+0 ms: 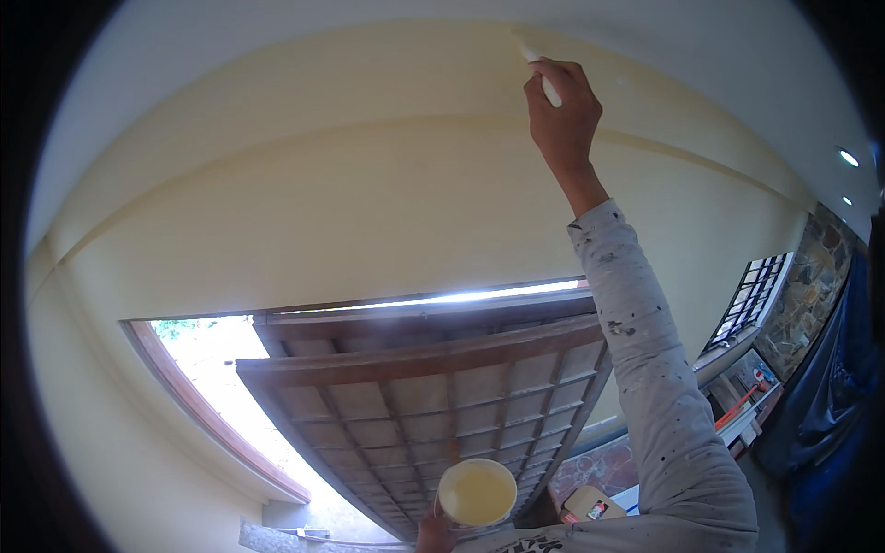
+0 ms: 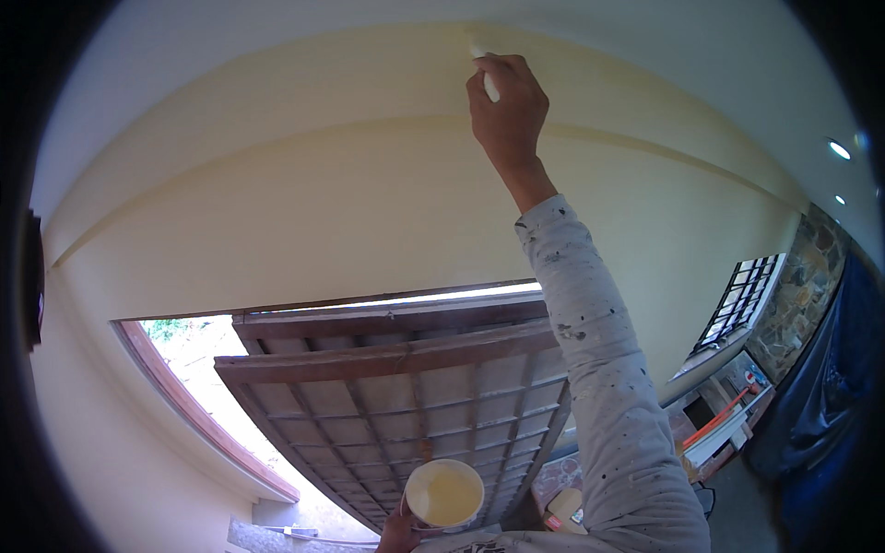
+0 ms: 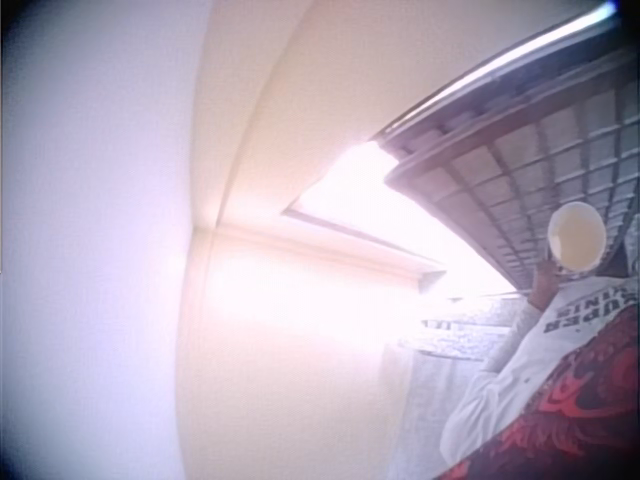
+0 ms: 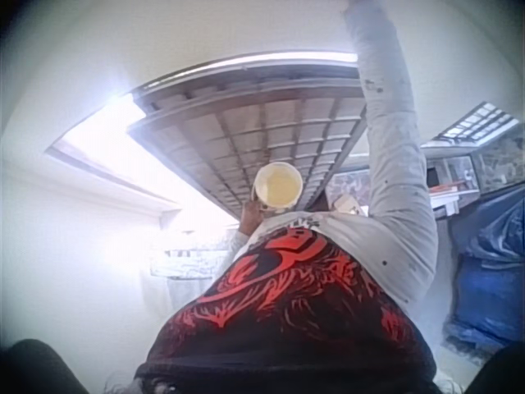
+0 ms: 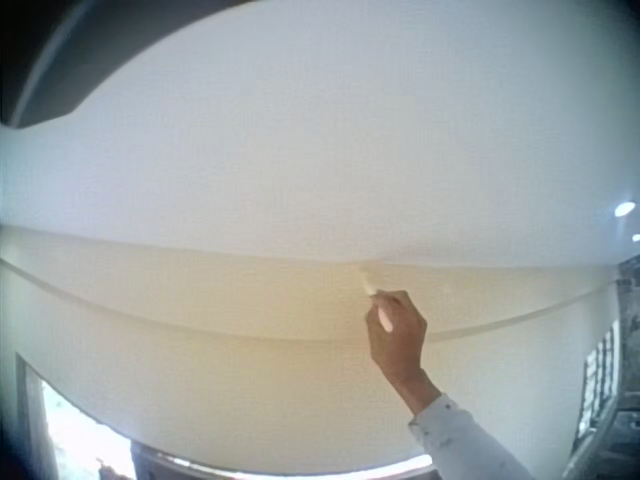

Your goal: The person paints the ceiling using a paintbrush and a small container of yellow paint. They repeatedly dip the brush into the container and apply paint to the ceiling in long strokes, working along the edge near a window.

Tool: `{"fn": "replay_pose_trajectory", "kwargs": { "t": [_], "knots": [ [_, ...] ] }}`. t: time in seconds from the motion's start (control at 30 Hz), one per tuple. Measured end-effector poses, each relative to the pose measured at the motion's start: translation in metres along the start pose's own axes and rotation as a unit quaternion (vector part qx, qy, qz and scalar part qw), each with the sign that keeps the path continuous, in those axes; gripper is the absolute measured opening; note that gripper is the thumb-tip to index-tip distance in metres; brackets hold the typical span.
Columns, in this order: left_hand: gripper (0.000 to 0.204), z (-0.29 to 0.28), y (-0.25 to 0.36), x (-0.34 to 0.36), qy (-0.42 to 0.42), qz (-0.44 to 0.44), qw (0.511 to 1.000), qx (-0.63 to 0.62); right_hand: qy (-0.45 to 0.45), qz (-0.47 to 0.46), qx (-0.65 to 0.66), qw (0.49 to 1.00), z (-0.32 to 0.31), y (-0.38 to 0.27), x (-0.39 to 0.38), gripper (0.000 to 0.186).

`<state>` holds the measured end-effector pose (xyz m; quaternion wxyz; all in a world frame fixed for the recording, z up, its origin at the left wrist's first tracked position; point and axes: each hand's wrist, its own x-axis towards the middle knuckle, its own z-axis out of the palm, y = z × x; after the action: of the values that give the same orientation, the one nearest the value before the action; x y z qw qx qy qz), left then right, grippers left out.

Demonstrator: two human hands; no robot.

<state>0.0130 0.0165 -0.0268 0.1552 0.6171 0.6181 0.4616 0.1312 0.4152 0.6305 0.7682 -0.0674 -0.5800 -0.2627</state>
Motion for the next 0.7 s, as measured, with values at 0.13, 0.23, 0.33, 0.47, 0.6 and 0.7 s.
{"fn": "replay_pose_trajectory", "kwargs": {
  "t": [0.13,0.23,0.33,0.47,0.6,0.7],
  "knots": [
    [0.066,0.003,-0.003,-0.001,-0.008,0.005,1.000,0.013,0.011,0.015,-0.009,1.000,-0.006,0.011,0.001,0.016],
    [0.065,0.004,-0.005,0.000,-0.012,0.010,1.000,0.022,0.034,-0.015,-0.025,0.999,-0.007,0.018,0.001,0.013],
    [0.064,0.006,-0.007,0.000,-0.016,0.015,0.999,0.030,0.041,0.003,-0.015,0.999,-0.011,0.023,0.002,0.013],
    [0.062,0.009,-0.012,-0.001,-0.024,0.020,0.999,0.043,0.027,0.032,-0.017,0.999,-0.020,0.029,0.001,0.017],
    [0.061,0.012,-0.016,-0.002,-0.034,0.029,0.997,0.062,0.026,0.036,-0.027,0.999,-0.027,0.036,0.002,0.016],
    [0.058,0.012,-0.014,0.000,-0.040,0.028,0.996,0.068,0.025,0.048,-0.027,0.998,-0.034,0.040,0.002,0.016]
  ]
}}
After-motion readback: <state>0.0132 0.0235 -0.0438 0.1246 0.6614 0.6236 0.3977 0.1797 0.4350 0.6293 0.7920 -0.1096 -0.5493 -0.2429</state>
